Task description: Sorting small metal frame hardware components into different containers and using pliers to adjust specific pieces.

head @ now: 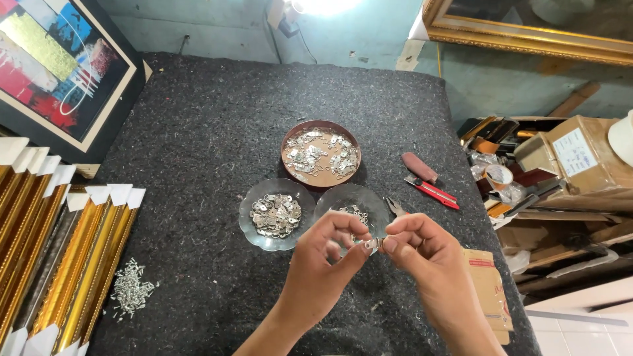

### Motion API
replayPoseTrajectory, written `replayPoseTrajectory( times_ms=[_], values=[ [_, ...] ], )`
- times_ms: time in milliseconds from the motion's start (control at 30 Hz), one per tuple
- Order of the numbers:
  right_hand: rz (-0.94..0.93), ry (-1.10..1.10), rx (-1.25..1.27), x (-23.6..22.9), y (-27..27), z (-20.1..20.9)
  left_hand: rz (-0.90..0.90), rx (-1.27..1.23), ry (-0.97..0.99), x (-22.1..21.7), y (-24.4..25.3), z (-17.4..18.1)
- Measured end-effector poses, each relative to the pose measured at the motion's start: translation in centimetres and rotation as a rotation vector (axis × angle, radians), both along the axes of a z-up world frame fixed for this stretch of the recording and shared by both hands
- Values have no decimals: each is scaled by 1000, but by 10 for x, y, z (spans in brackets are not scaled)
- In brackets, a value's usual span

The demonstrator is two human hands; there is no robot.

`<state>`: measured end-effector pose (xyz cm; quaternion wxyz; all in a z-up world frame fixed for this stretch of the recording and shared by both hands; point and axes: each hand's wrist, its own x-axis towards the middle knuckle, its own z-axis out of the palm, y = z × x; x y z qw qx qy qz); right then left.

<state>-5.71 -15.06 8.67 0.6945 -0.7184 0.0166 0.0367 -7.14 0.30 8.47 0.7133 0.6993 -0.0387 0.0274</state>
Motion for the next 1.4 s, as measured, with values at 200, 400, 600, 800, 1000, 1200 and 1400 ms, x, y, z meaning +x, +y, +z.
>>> replayPoseTrajectory(
  times_ms=[200, 400, 600, 800, 1000, 1200, 1400],
  values=[
    [29, 14, -83, 0, 0, 8, 134, 455, -815, 5, 12, -2],
    [55, -77, -44, 0, -1, 7, 242, 766, -1042, 7, 18, -2],
    [-106, -62, -79, -2, 5, 11, 252, 838, -956, 7, 9, -1],
    [-93, -272, -171, 0, 1, 1, 137, 685, -766, 11, 1, -1],
    [-91, -182, -60, 5, -1, -4, 23, 523, -735, 13, 9, 6],
    [-24, -168, -36, 3, 1, -2, 31, 390, -686, 13, 10, 8],
    [-82, -227, -10, -1, 6, 0, 3, 378, -583, 10, 9, 10]
  ],
)
